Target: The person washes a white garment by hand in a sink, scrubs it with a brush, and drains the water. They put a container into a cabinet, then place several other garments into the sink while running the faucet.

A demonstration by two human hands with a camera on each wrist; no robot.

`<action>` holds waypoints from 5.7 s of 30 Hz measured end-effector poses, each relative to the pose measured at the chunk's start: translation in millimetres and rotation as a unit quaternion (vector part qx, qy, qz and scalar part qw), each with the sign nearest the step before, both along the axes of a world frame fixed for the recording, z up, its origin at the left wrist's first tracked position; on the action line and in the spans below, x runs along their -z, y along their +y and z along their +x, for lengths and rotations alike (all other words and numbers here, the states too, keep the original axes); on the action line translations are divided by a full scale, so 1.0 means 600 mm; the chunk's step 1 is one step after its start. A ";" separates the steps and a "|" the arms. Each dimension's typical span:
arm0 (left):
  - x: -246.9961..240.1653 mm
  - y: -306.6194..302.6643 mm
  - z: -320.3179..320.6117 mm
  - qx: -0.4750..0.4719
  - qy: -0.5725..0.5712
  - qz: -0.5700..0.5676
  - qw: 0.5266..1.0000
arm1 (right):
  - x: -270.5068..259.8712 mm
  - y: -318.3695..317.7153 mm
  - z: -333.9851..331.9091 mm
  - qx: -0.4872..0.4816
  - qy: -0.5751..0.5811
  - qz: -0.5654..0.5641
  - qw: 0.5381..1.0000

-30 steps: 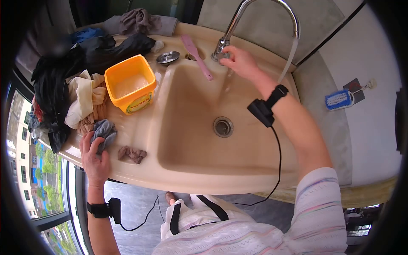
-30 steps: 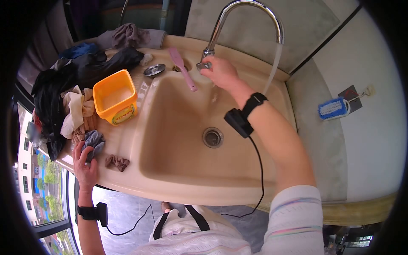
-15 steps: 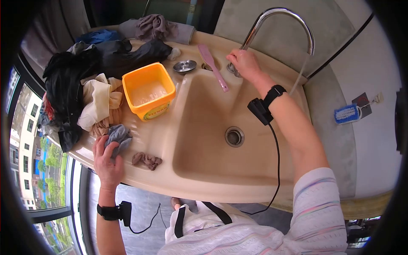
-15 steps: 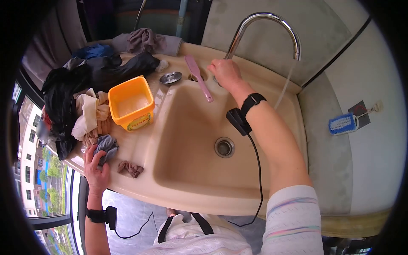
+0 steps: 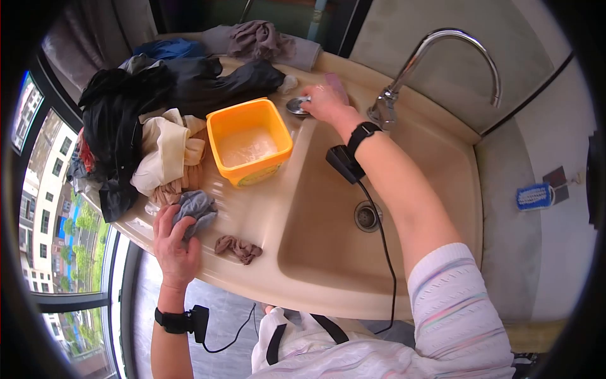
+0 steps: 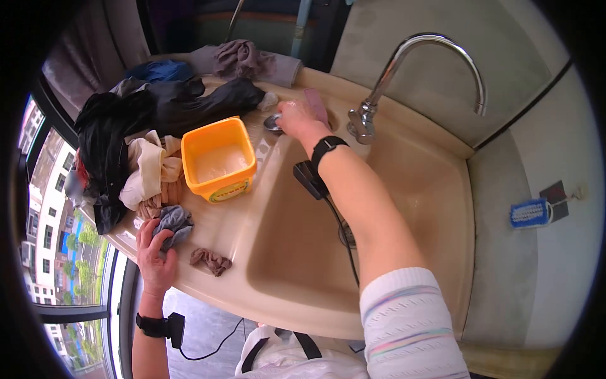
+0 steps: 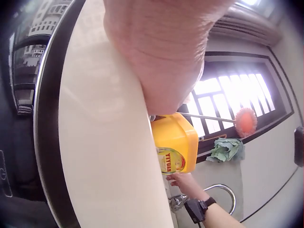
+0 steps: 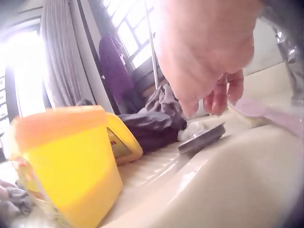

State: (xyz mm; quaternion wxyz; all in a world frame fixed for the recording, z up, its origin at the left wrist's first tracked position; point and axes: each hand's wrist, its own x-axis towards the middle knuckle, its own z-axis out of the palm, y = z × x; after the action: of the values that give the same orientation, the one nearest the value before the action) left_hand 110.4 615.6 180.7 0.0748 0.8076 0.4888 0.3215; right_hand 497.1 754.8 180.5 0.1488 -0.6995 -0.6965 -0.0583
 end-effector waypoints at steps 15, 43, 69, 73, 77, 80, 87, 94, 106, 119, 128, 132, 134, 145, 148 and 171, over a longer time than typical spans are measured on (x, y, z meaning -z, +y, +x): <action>0.010 0.002 -0.005 0.010 0.003 -0.008 1.000 | -0.018 -0.069 0.005 -0.030 0.129 -0.107 0.985; 0.024 0.005 -0.006 -0.002 0.034 -0.017 0.999 | 0.395 -0.439 0.188 0.149 0.140 -0.320 0.925; -0.023 0.042 -0.052 0.184 -0.213 -0.111 0.953 | -0.049 -0.350 -0.375 -0.131 0.218 -0.079 0.964; -0.025 0.037 -0.032 0.205 -0.309 -0.262 0.891 | -0.020 -0.338 -0.384 -0.112 0.177 -0.136 0.968; -0.037 -0.027 0.048 0.281 -0.432 -0.464 0.721 | -0.041 -0.388 -0.308 0.014 0.414 -0.027 0.910; -0.049 -0.065 0.098 0.381 -0.387 -0.459 0.704 | -0.013 -0.436 -0.210 0.071 0.432 -0.020 0.899; -0.097 0.040 0.017 0.168 -0.036 0.049 0.984 | 0.037 -0.644 -0.167 0.174 0.236 0.030 0.956; -0.074 0.079 0.108 0.144 -0.132 -0.139 0.971 | 0.037 -0.691 -0.192 0.270 0.204 0.078 0.938; -0.055 0.173 0.151 0.065 -0.331 -0.270 0.902 | 0.029 -0.680 -0.202 0.253 0.145 0.108 0.950; -0.020 0.263 0.187 0.158 -0.540 -0.532 0.632 | 0.030 -0.680 -0.201 0.285 0.128 0.080 0.947; -0.040 0.208 0.150 0.191 -0.460 -0.411 0.764 | 0.025 -0.675 -0.207 0.296 0.138 0.077 0.942; -0.049 0.181 0.135 0.204 -0.451 -0.433 0.753 | 0.033 -0.674 -0.199 0.287 0.121 0.083 0.947; -0.043 0.162 0.124 0.229 -0.484 -0.465 0.705 | 0.035 -0.675 -0.199 0.286 0.121 0.081 0.947; -0.084 0.129 0.078 0.331 -0.453 -0.486 0.670 | 0.033 -0.676 -0.200 0.310 0.133 0.070 0.939; -0.113 0.122 0.035 0.444 -0.199 -0.323 0.812 | 0.035 -0.678 -0.204 0.317 0.119 0.076 0.938; -0.067 0.179 -0.019 0.160 0.207 0.002 0.965 | 0.036 -0.678 -0.201 0.305 0.119 0.078 0.941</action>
State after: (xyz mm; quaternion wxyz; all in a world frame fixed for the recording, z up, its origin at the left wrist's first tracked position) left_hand 98.9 722.9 221.2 0.0209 0.9243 0.3574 0.1326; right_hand 376.3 348.0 158.7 0.2597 -0.8667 -0.4198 -0.0712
